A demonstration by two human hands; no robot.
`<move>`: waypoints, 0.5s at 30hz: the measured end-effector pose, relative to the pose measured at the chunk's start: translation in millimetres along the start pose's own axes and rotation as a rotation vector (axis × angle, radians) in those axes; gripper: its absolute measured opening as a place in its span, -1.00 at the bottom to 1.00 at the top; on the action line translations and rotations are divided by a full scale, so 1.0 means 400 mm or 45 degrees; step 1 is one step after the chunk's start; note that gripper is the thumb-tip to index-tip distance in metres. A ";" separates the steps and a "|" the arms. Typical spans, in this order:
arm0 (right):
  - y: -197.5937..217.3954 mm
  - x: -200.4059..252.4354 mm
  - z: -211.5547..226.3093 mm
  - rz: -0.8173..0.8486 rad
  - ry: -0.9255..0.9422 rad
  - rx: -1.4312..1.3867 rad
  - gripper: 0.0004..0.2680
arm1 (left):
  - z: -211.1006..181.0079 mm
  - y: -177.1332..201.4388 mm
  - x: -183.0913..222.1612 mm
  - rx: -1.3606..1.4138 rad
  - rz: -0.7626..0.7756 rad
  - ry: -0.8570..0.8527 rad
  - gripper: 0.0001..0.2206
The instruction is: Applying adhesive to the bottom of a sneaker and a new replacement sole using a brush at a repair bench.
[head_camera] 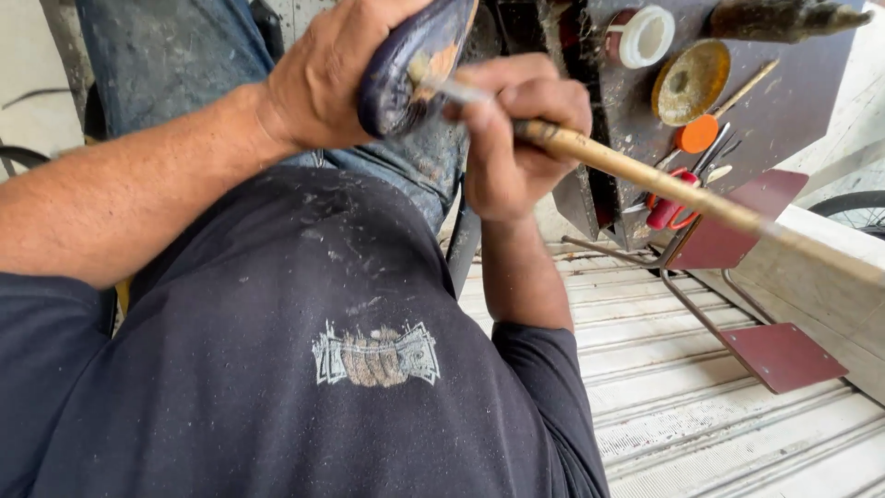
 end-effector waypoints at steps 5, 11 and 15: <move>0.115 0.041 -0.135 -0.203 -0.341 -0.339 -0.87 | -0.061 0.013 -0.036 -0.327 0.036 -0.223 -0.68; 0.083 -0.011 -0.098 0.073 -0.181 -0.482 -0.88 | -0.070 0.017 -0.036 -0.451 0.142 -0.419 -0.76; 0.150 0.009 -0.165 -0.168 -0.343 -0.359 -0.85 | -0.067 -0.004 -0.033 -0.407 0.261 -0.410 -0.79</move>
Point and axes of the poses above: each hand's wrist, its own x-axis away from the middle knuckle, its own y-axis out of the back of the hand, z = x × y, the point moved 10 cm from there along -x, towards the middle knuckle, and after that the axes turned 4 degrees about z, right-handed, at the moved point
